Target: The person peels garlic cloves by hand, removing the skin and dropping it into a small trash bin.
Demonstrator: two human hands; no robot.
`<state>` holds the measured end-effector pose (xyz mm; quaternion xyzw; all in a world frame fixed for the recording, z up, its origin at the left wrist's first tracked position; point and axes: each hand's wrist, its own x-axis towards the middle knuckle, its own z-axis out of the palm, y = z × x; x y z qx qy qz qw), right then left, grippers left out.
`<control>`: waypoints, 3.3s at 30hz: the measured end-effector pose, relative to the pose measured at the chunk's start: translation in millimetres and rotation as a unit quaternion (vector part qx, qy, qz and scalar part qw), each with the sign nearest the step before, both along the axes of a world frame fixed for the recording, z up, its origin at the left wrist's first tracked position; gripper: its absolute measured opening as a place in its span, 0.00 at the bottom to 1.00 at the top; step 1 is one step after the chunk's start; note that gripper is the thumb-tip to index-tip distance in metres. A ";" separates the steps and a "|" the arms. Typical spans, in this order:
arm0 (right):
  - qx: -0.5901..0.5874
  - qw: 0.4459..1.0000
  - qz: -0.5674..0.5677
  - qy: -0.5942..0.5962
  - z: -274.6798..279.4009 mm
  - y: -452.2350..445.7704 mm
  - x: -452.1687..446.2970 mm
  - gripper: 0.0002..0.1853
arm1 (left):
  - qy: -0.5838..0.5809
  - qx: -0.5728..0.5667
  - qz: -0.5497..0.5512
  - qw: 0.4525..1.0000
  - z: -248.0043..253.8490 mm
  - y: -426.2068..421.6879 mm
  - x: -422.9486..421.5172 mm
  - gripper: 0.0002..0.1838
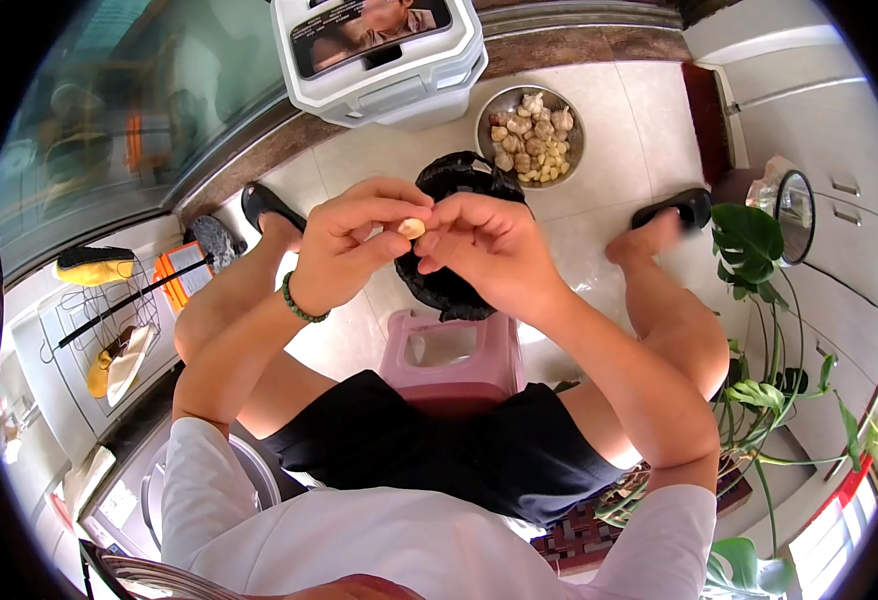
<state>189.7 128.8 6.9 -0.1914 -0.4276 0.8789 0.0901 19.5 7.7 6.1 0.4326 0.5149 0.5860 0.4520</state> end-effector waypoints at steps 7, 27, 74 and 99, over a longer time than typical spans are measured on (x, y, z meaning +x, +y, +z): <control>0.032 0.999 0.024 -0.025 3.4 0.1 6.8 0.05 | 0.064 0.199 -0.154 0.966 88.7 -26.9 15.9 0.11; 0.091 0.991 0.073 -0.068 -5.6 0.4 9.8 0.05 | 0.111 0.371 -0.125 0.914 125.7 -33.5 19.2 0.04; 0.155 0.982 0.065 -0.086 -8.9 -6.2 3.4 0.05 | 0.172 0.236 -0.163 0.942 143.4 -41.4 9.2 0.13; 0.150 0.983 0.062 -0.085 -15.9 -6.2 3.5 0.05 | 0.208 0.289 -0.072 0.932 128.9 -32.5 1.5 0.10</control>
